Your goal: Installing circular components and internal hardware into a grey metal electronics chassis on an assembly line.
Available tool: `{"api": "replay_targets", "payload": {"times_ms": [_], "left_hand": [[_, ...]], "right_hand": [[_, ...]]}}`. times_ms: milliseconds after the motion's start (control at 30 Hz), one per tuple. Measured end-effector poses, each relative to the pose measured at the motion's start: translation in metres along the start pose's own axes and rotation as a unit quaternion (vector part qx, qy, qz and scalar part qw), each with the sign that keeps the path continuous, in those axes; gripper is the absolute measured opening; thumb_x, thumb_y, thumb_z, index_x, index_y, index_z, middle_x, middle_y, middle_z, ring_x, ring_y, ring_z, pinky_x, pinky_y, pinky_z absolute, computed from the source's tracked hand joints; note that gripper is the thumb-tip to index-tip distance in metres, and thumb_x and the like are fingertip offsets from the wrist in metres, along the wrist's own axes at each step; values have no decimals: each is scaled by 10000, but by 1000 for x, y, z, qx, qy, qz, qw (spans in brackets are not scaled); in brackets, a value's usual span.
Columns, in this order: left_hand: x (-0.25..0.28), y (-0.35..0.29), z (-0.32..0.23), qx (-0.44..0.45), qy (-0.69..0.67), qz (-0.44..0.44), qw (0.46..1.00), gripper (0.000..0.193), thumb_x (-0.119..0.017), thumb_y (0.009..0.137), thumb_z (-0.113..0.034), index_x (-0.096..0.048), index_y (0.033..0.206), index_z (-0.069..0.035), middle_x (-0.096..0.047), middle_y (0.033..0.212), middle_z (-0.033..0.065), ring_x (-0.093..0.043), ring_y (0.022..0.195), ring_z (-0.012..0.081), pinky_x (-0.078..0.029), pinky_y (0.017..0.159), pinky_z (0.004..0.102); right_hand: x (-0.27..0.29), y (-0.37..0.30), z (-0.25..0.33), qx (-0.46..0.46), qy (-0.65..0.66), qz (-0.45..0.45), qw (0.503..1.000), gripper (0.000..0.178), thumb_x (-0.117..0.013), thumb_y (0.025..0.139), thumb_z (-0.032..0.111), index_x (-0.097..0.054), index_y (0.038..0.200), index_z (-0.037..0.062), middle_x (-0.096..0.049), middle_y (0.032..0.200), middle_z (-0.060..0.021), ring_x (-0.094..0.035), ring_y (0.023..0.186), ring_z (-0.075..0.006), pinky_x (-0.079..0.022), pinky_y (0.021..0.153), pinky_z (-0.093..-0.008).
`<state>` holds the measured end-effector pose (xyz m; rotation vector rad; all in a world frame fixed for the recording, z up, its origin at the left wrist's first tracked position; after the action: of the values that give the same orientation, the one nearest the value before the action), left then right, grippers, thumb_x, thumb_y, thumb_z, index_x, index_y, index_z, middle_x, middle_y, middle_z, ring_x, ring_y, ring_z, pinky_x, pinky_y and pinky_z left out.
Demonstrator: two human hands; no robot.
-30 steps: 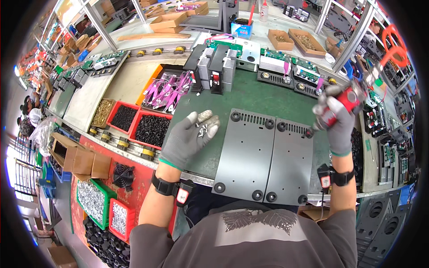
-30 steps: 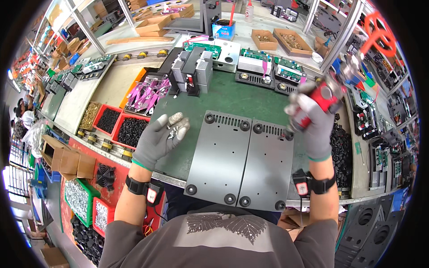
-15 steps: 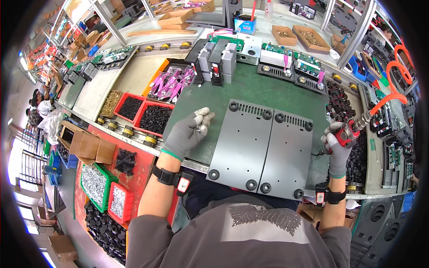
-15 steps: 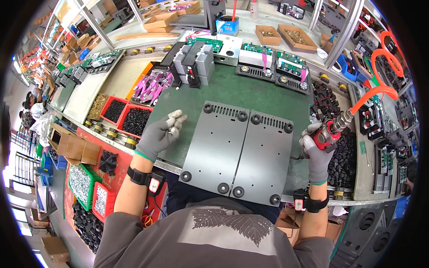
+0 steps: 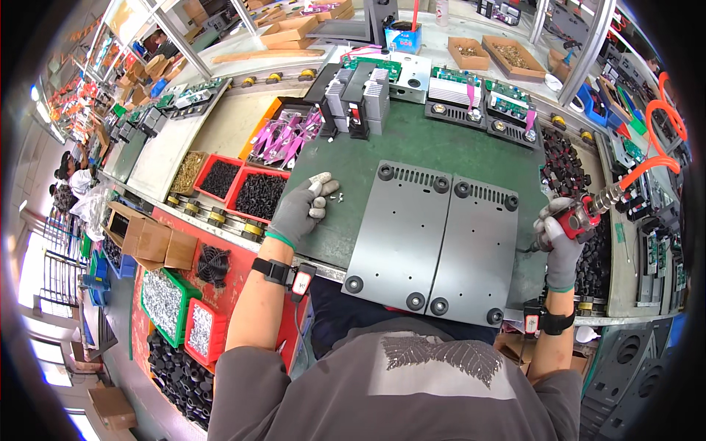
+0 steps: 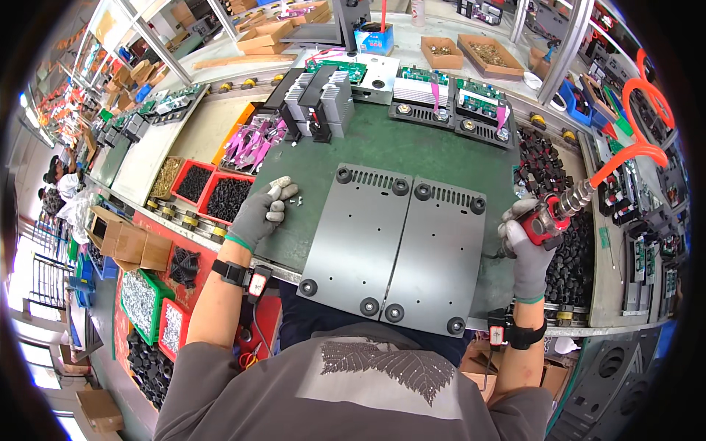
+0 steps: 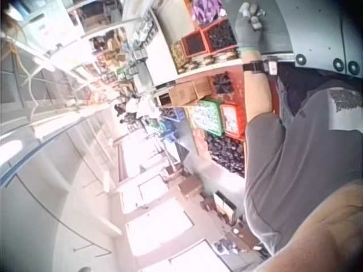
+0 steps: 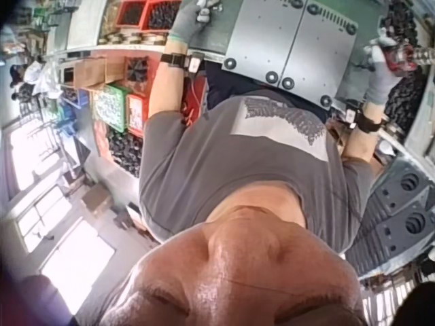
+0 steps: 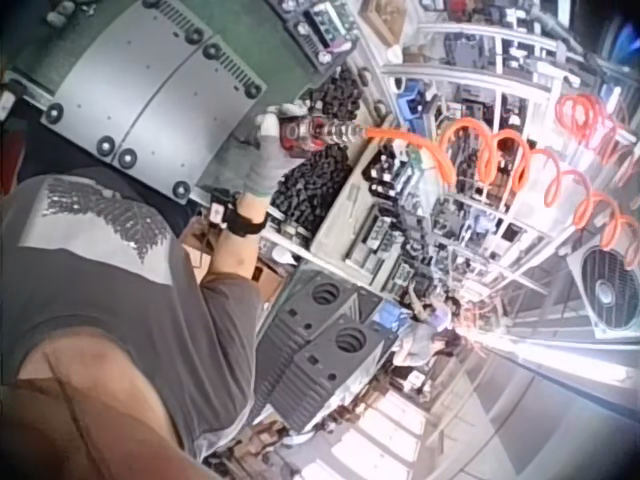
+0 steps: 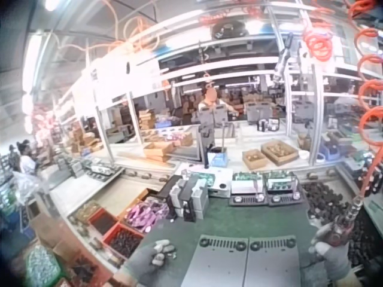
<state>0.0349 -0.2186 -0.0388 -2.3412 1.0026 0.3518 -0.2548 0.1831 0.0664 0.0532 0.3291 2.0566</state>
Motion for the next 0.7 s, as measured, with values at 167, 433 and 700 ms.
{"api": "replay_targets", "payload": {"times_ms": [167,433,700], "left_hand": [[9,-21,-11,-7,-74,-46,996,311,-485,1031,-253,-508,1274,-59,-435,749,-32,-332,524,29,-244,387,170],[-17,-44,-32,-130,553,-121,814,388,-731,836,-227,-678,1184,-63,-723,933,61,-647,793,104,-501,743,241],[-23,-39,-28,-183,621,-188,739,251,-651,891,-354,-708,994,-133,-713,920,93,-686,873,243,-513,786,359]], "right_hand": [[5,2,-4,-2,17,4,1000,297,-608,801,-35,-561,1087,30,-607,878,-99,-569,622,-108,-395,488,-198],[9,7,-10,0,34,22,999,289,-607,819,2,-557,1102,39,-600,906,-97,-600,678,-126,-408,512,-190],[33,3,-22,-35,9,-41,999,350,-693,808,59,-584,1140,47,-639,913,-40,-588,633,-83,-416,504,-193]]}}
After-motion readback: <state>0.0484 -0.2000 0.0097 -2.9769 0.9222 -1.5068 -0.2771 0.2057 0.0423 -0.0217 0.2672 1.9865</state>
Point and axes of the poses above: each hand's wrist, its own y-axis towards the middle knuckle, its own x-axis out of the back of the hand, z = x × y, the point moved 7 cm from there along y, towards the middle knuckle
